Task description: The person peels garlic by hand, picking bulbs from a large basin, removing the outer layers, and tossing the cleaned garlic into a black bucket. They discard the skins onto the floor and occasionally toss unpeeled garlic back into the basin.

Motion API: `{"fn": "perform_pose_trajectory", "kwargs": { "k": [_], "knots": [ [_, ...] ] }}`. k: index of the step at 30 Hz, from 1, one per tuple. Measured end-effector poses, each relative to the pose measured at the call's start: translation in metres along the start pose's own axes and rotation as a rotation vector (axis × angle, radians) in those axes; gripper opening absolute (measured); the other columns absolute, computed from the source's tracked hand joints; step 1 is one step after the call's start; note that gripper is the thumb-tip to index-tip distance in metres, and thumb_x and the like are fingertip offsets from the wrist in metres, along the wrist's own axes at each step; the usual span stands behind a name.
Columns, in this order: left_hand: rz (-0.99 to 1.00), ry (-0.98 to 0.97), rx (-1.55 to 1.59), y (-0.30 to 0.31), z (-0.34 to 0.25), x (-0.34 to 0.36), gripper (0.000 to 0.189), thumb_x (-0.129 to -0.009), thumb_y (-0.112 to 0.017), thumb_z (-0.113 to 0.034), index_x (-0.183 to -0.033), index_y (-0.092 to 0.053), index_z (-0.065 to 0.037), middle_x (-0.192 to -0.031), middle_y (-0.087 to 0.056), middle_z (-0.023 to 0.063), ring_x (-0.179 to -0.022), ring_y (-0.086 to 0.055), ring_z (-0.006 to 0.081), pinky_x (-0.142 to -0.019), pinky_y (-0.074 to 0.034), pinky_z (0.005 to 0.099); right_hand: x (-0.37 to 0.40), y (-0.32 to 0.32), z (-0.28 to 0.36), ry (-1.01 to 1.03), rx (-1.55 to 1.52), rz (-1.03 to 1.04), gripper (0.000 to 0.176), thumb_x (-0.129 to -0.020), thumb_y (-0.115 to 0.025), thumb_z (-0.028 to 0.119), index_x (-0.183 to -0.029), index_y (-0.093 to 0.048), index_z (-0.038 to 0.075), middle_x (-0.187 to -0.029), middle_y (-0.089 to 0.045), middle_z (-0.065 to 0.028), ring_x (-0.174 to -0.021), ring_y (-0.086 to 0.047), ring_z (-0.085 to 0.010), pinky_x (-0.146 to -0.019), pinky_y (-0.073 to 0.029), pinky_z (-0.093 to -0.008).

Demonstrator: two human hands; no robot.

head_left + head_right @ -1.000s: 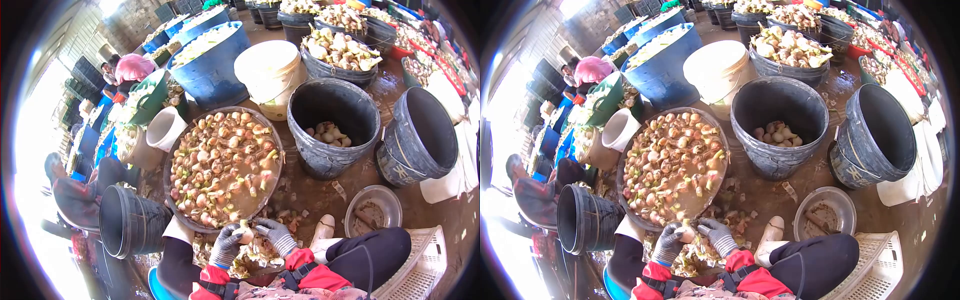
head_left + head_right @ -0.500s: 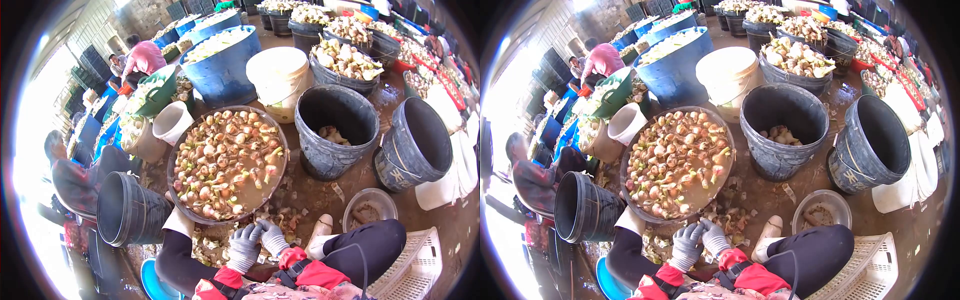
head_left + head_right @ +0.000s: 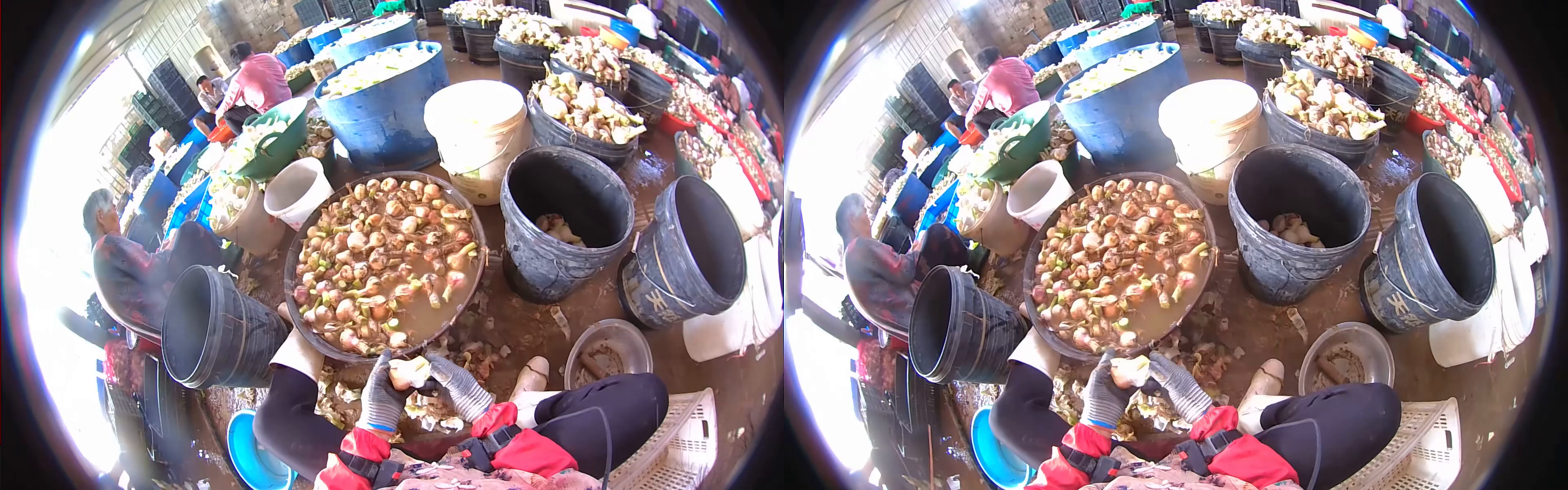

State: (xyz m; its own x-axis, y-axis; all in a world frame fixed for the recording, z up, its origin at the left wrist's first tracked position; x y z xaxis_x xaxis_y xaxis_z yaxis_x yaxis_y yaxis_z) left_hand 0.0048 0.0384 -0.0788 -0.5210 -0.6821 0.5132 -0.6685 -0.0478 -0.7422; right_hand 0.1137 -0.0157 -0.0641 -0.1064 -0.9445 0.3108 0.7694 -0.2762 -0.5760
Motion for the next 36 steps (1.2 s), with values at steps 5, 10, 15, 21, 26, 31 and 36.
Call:
{"fn": "perform_pose_trajectory", "kwargs": {
  "k": [5,10,15,21,26,31,36],
  "knots": [
    [-0.144,-0.502,-0.852,0.025,-0.025,0.012,0.051,-0.097,-0.042,-0.037,-0.133,-0.042,-0.002,-0.102,-0.059,0.0113,-0.087,-0.057,0.0159,-0.077,-0.049,0.0286,0.0,-0.006,-0.027,-0.255,0.21,0.046,0.04,-0.086,-0.064,0.023,-0.115,-0.056,-0.003,-0.101,-0.063,-0.0051,-0.089,-0.057,-0.0118,-0.08,-0.047,-0.0249],
    [-0.378,-0.226,-0.437,0.025,-0.031,-0.01,0.057,-0.092,-0.048,-0.049,-0.124,-0.049,-0.001,-0.08,-0.058,0.0093,-0.066,-0.054,0.0158,-0.059,-0.045,0.0275,-0.01,-0.008,-0.045,-0.153,0.679,0.131,0.029,-0.077,-0.072,0.02,-0.099,-0.065,0.003,-0.083,-0.066,-0.0078,-0.077,-0.059,-0.0139,-0.072,-0.048,-0.0293],
    [-0.457,-0.325,-0.476,0.032,-0.052,-0.019,0.075,-0.087,-0.051,-0.056,-0.134,-0.033,0.0,-0.116,-0.05,0.0199,-0.093,-0.057,0.0271,-0.075,-0.051,0.0394,-0.004,-0.014,-0.045,-0.193,0.565,0.162,0.03,-0.08,-0.07,0.019,-0.103,-0.063,0.0,-0.09,-0.067,-0.008,-0.082,-0.058,-0.012,-0.076,-0.048,-0.0283],
    [-0.119,-0.799,-1.494,-0.025,-0.025,0.03,0.074,-0.072,-0.079,-0.027,-0.129,-0.039,-0.001,-0.113,-0.053,0.0129,-0.1,-0.054,0.0214,-0.085,-0.047,0.0343,-0.01,-0.009,-0.047,-0.163,0.419,0.132,0.032,-0.082,-0.068,0.016,-0.109,-0.063,0.001,-0.093,-0.068,-0.006,-0.086,-0.059,-0.0124,-0.08,-0.047,-0.028],
    [-0.269,-0.295,-0.349,0.046,-0.032,0.003,0.025,-0.083,-0.066,-0.019,-0.101,-0.06,-0.001,-0.087,-0.063,0.0063,-0.077,-0.061,0.0167,-0.067,-0.052,0.0294,-0.009,-0.009,-0.027,-0.099,0.707,0.158,0.02,-0.082,-0.063,0.011,-0.099,-0.064,0.001,-0.086,-0.067,-0.0094,-0.08,-0.062,-0.0161,-0.075,-0.048,-0.0285],
    [-0.245,-0.147,-0.296,0.054,-0.029,0.015,0.035,-0.085,-0.062,-0.035,-0.097,-0.06,-0.003,-0.085,-0.063,0.0086,-0.073,-0.062,0.0206,-0.064,-0.052,0.0348,-0.007,0.057,-0.005,-0.069,0.637,-0.236,0.015,-0.082,-0.06,0.01,-0.094,-0.065,0.003,-0.079,-0.065,-0.012,-0.071,-0.062,-0.0203,-0.067,-0.048,-0.0314],
    [-0.287,-0.202,-0.321,0.046,-0.054,0.035,0.057,-0.086,-0.049,-0.059,-0.101,-0.056,-0.004,-0.094,-0.062,0.0132,-0.085,-0.062,0.0263,-0.071,-0.053,0.0408,-0.011,0.125,-0.023,0.024,0.348,-0.469,0.019,-0.082,-0.056,0.0,-0.099,-0.062,-0.002,-0.082,-0.065,-0.0074,-0.074,-0.06,-0.0143,-0.066,-0.048,-0.0266]
  ]
}}
Point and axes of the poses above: each hand's wrist, its own x-axis away from the middle knuckle, its own y-axis out of the back of the hand, z = x × y, the point moved 10 cm from there along -x, towards the middle knuckle
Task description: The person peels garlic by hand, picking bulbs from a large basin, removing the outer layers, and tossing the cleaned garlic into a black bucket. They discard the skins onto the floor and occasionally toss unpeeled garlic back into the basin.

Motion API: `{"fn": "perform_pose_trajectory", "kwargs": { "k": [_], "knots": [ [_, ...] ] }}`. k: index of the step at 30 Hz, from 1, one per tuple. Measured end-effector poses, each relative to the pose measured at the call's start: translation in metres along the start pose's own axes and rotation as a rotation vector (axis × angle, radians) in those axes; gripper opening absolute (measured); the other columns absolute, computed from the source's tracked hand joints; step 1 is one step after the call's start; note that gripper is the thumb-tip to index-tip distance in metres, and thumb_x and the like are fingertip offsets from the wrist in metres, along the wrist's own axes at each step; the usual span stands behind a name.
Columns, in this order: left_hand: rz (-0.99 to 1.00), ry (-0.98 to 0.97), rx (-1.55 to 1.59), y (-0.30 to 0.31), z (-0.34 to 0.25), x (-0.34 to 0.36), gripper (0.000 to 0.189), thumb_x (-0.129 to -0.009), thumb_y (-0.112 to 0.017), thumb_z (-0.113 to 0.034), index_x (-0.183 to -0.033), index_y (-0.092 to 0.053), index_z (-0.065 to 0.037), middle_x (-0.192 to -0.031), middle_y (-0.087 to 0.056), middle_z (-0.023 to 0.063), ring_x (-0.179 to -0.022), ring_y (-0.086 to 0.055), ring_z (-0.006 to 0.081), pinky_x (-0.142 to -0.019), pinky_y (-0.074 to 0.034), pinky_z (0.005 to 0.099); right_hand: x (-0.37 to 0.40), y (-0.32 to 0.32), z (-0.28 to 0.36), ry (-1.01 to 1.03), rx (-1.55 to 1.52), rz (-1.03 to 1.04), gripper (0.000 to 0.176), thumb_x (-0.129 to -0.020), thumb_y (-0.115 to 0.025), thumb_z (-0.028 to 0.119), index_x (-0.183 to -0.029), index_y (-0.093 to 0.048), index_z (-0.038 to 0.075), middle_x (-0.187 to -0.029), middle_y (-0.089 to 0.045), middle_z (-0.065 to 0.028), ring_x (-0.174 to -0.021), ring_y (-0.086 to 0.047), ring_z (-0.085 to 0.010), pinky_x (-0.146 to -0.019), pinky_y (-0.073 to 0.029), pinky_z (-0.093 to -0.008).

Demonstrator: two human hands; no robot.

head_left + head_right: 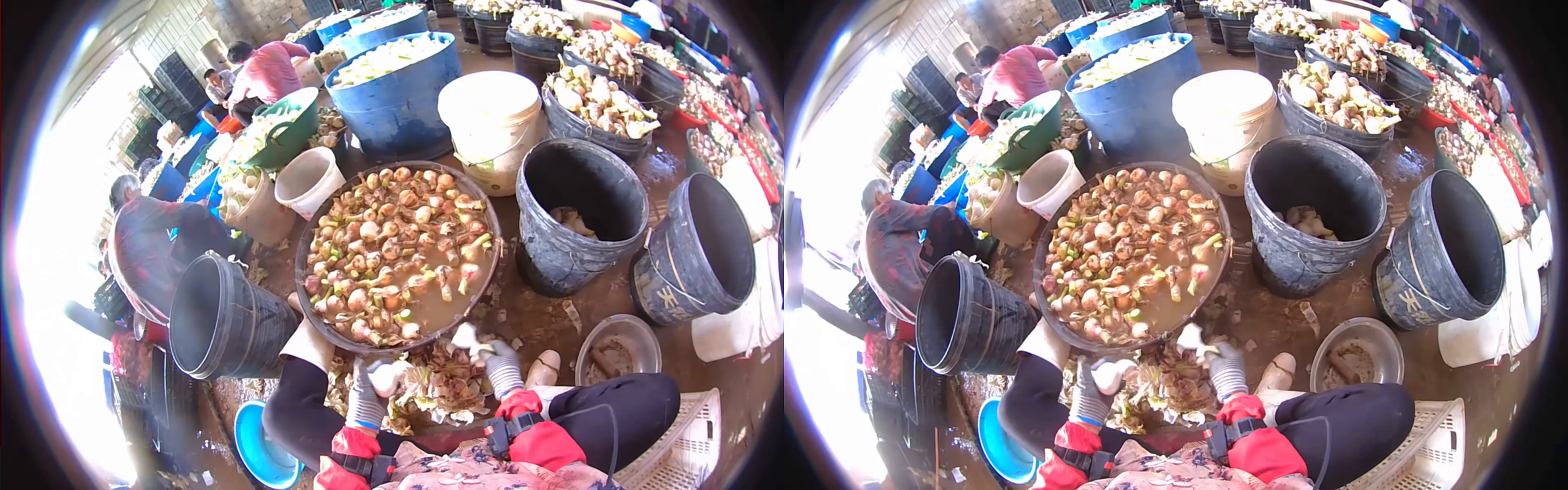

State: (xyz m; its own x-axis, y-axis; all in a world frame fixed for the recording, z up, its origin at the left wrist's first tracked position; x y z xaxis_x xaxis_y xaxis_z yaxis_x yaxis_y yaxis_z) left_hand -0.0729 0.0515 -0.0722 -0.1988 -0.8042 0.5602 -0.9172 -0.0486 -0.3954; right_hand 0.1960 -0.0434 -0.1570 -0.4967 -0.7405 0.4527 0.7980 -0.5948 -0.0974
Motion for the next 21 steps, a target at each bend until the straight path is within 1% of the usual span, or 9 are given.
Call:
{"fn": "perform_pose_trajectory", "kwargs": {
  "k": [1,3,5,7,9,11,15,19,21],
  "knots": [
    [-0.032,0.002,0.134,0.026,0.006,-0.022,0.056,-0.085,-0.048,-0.06,-0.099,-0.056,-0.007,-0.093,-0.062,0.0117,-0.086,-0.061,0.0258,-0.072,-0.052,0.0398,0.0,0.01,0.009,0.082,0.026,-0.062,0.02,-0.081,-0.054,-0.002,-0.1,-0.061,-0.003,-0.085,-0.066,-0.0076,-0.077,-0.061,-0.014,-0.067,-0.048,-0.026],
    [-0.032,0.135,0.358,0.035,0.01,-0.024,0.053,-0.084,-0.049,-0.06,-0.098,-0.057,-0.01,-0.091,-0.063,0.0083,-0.086,-0.061,0.0239,-0.069,-0.05,0.0377,0.007,-0.004,0.022,0.09,0.108,0.112,0.023,-0.083,-0.058,0.007,-0.103,-0.06,-0.004,-0.091,-0.066,-0.0109,-0.081,-0.064,-0.0205,-0.075,-0.048,-0.029],
    [0.057,0.186,0.33,0.028,0.011,-0.018,0.05,-0.083,-0.05,-0.061,-0.099,-0.058,-0.014,-0.092,-0.064,0.0059,-0.084,-0.061,0.0219,-0.067,-0.049,0.0366,0.027,-0.044,0.036,0.273,0.765,0.359,0.033,-0.083,-0.063,0.018,-0.108,-0.059,-0.002,-0.102,-0.064,-0.0153,-0.09,-0.063,-0.028,-0.082,-0.048,-0.0329],
    [0.034,0.071,0.057,0.013,0.005,-0.015,0.056,-0.084,-0.049,-0.062,-0.104,-0.058,-0.01,-0.095,-0.064,0.007,-0.085,-0.061,0.0206,-0.068,-0.05,0.0357,0.049,-0.067,0.051,0.343,0.818,0.383,0.052,-0.081,-0.067,0.031,-0.12,-0.053,0.001,-0.116,-0.059,-0.0183,-0.109,-0.056,-0.0293,-0.094,-0.043,-0.0321],
    [0.249,0.058,-0.02,-0.024,0.006,-0.004,0.06,-0.087,-0.053,-0.053,-0.111,-0.056,0.002,-0.106,-0.062,0.0157,-0.097,-0.061,0.0239,-0.08,-0.052,0.0335,0.057,-0.09,0.04,0.075,0.111,0.493,0.053,-0.084,-0.065,0.031,-0.126,-0.049,0.001,-0.122,-0.056,-0.0169,-0.113,-0.054,-0.0252,-0.097,-0.041,-0.0299],
    [0.276,-0.102,-0.438,-0.034,0.004,0.004,0.057,-0.088,-0.054,-0.05,-0.11,-0.059,0.003,-0.107,-0.062,0.0132,-0.097,-0.06,0.0203,-0.084,-0.049,0.0306,0.061,-0.099,0.039,-0.031,-0.086,0.44,0.049,-0.087,-0.063,0.023,-0.128,-0.048,0.001,-0.124,-0.055,-0.0143,-0.113,-0.052,-0.0205,-0.097,-0.041,-0.0281],
    [0.355,-0.265,-0.593,-0.055,0.012,0.005,0.049,-0.088,-0.06,-0.04,-0.113,-0.058,0.002,-0.106,-0.063,0.0081,-0.096,-0.058,0.018,-0.088,-0.046,0.0315,0.063,-0.084,0.075,0.105,-0.03,0.299,0.033,-0.086,-0.061,0.01,-0.116,-0.057,-0.002,-0.111,-0.061,-0.0099,-0.102,-0.055,-0.0135,-0.09,-0.044,-0.0256],
    [0.209,-0.019,-0.368,-0.032,0.032,-0.002,0.052,-0.084,-0.06,-0.049,-0.109,-0.059,-0.003,-0.105,-0.062,0.0085,-0.096,-0.059,0.0221,-0.081,-0.051,0.0402,0.057,-0.067,0.093,0.096,-0.238,0.224,0.027,-0.087,-0.058,0.007,-0.113,-0.059,-0.001,-0.102,-0.062,-0.0077,-0.094,-0.057,-0.0118,-0.085,-0.046,-0.025],
    [0.156,0.107,-0.047,-0.025,0.045,-0.004,0.048,-0.082,-0.063,-0.048,-0.106,-0.059,-0.006,-0.102,-0.063,0.0093,-0.092,-0.062,0.027,-0.075,-0.054,0.0442,0.048,-0.06,0.09,0.011,-0.758,0.223,0.025,-0.088,-0.055,0.005,-0.112,-0.058,0.001,-0.097,-0.062,-0.0071,-0.09,-0.058,-0.0141,-0.081,-0.047,-0.0264]
  ]
}}
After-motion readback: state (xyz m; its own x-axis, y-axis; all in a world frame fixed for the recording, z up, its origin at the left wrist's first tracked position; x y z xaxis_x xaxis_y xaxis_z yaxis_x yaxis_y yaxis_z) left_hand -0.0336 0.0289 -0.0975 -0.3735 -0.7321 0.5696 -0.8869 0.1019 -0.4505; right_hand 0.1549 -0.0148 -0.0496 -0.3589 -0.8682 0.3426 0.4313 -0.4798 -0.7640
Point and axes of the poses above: each hand's wrist, its own x-axis away from the middle knuckle, its own y-axis out of the back of the hand, z = x × y, the point moved 10 cm from there along -x, towards the middle knuckle
